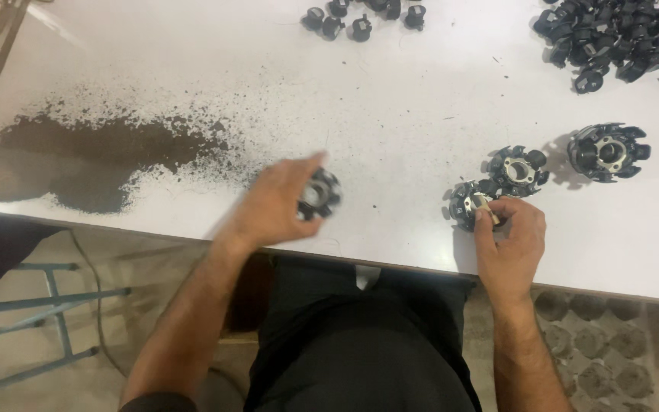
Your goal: The person sits at a workbench assembling small black plastic impeller-like parts, fitting each component onto a hub by hand and using a small stick-like tool to press or adjust pieces. Finished assemblies are set on the table, and the person reaches for the next unassembled part to repeat the process.
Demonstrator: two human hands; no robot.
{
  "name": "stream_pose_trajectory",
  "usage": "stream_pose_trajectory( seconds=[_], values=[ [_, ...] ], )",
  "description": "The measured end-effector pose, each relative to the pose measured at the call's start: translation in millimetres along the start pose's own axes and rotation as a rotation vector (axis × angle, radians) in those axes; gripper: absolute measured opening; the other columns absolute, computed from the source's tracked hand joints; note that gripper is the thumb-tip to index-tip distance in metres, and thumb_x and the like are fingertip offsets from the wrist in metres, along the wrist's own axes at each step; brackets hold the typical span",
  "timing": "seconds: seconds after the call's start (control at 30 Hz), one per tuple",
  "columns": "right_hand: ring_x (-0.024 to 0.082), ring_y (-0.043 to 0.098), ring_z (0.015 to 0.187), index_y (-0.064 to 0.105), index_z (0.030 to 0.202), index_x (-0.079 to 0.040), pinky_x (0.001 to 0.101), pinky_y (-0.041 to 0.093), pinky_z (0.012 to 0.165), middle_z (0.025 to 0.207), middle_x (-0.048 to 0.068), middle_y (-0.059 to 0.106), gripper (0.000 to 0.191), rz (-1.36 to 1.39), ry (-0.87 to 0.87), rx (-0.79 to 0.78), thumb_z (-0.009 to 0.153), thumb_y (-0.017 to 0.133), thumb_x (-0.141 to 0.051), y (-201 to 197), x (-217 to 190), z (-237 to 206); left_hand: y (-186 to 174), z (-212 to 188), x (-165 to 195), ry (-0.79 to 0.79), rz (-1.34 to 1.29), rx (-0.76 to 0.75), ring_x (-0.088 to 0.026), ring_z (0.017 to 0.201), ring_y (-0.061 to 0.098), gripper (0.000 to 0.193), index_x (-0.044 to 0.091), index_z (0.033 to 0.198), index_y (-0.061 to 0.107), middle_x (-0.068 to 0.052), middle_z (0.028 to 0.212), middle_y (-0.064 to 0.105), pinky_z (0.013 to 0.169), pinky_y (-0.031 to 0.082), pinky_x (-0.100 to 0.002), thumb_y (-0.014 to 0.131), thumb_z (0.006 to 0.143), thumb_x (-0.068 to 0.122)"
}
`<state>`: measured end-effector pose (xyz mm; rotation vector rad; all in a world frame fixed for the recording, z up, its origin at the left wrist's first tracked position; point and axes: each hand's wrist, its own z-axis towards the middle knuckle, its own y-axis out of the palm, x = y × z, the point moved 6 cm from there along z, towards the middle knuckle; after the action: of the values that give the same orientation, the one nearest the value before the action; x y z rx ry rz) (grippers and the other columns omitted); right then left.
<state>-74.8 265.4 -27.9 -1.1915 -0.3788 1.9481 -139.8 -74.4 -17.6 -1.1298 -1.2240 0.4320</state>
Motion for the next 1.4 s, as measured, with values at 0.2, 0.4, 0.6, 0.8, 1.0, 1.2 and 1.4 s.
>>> stream_pose_trajectory(
  seconds=[0.2, 0.4, 0.6, 0.8, 1.0, 1.2, 1.4],
  values=[
    [0.032, 0.060, 0.115, 0.063, 0.115, -0.002, 0.0431, 0.050, 0.097, 0.120, 0.014, 0.065, 0.020, 0.019, -0.022, 0.031, 0.099, 0.075, -0.007, -3, -2, 1, 30, -7, 73, 0.445, 0.016, -0.154, -0.037, 0.138, 0.045, 0.102, 0.010, 0.157, 0.030, -0.018, 0.145, 0.051, 0.120, 0.028, -0.052, 0.082, 0.070, 0.025],
    [0.032, 0.061, 0.116, 0.062, 0.114, -0.002, 0.0429, 0.050, 0.099, 0.122, 0.016, 0.065, 0.019, 0.080, 0.003, 0.055, 0.098, 0.073, -0.005, -4, 5, -2, -6, -26, 76, 0.339, -0.024, 0.102, -0.035, 0.144, 0.041, 0.085, 0.009, 0.152, 0.039, -0.018, 0.154, 0.044, 0.118, 0.033, -0.050, 0.075, 0.076, 0.016],
    [0.031, 0.064, 0.120, 0.059, 0.119, -0.002, 0.0512, 0.045, 0.123, 0.123, 0.016, 0.064, 0.018, 0.119, -0.115, 0.173, 0.103, 0.067, -0.001, -13, -8, -18, 7, -30, 96, 0.421, 0.038, 0.354, -0.036, 0.143, 0.047, 0.037, 0.014, 0.117, 0.061, -0.015, 0.144, 0.051, 0.115, 0.042, -0.049, 0.074, 0.082, 0.014],
    [0.027, 0.066, 0.116, 0.057, 0.115, -0.006, 0.0548, 0.044, 0.125, 0.116, 0.010, 0.066, 0.018, 0.293, -0.184, 0.093, 0.099, 0.065, -0.002, 1, -32, -31, 14, -13, 95, 0.333, 0.063, 0.243, -0.035, 0.127, 0.055, 0.040, 0.007, 0.116, 0.064, -0.017, 0.139, 0.051, 0.102, 0.048, -0.049, 0.077, 0.079, 0.015],
    [0.028, 0.066, 0.114, 0.058, 0.113, -0.006, 0.0532, 0.044, 0.119, 0.114, 0.012, 0.067, 0.020, 0.344, -0.157, -0.024, 0.096, 0.069, -0.002, 20, -56, -36, 21, -14, 103, 0.317, 0.066, 0.259, -0.035, 0.119, 0.058, 0.041, 0.008, 0.113, 0.066, -0.016, 0.134, 0.053, 0.096, 0.051, -0.049, 0.082, 0.078, 0.021],
    [0.029, 0.066, 0.107, 0.061, 0.110, -0.006, 0.0537, 0.044, 0.115, 0.109, 0.010, 0.069, 0.021, 0.336, -0.137, -0.111, 0.092, 0.071, -0.001, 35, -71, -34, 34, -8, 99, 0.240, -0.002, 0.226, -0.034, 0.113, 0.060, 0.029, 0.006, 0.101, 0.067, -0.018, 0.130, 0.056, 0.092, 0.051, -0.048, 0.082, 0.081, 0.021],
    [0.029, 0.065, 0.100, 0.064, 0.106, -0.007, 0.0512, 0.046, 0.111, 0.102, 0.006, 0.069, 0.021, 0.233, -0.130, -0.127, 0.089, 0.074, 0.000, 42, -78, -30, 45, -12, 93, 0.167, -0.040, 0.312, -0.032, 0.115, 0.061, 0.018, 0.007, 0.099, 0.068, -0.012, 0.130, 0.061, 0.096, 0.052, -0.046, 0.078, 0.085, 0.013]
  ],
)
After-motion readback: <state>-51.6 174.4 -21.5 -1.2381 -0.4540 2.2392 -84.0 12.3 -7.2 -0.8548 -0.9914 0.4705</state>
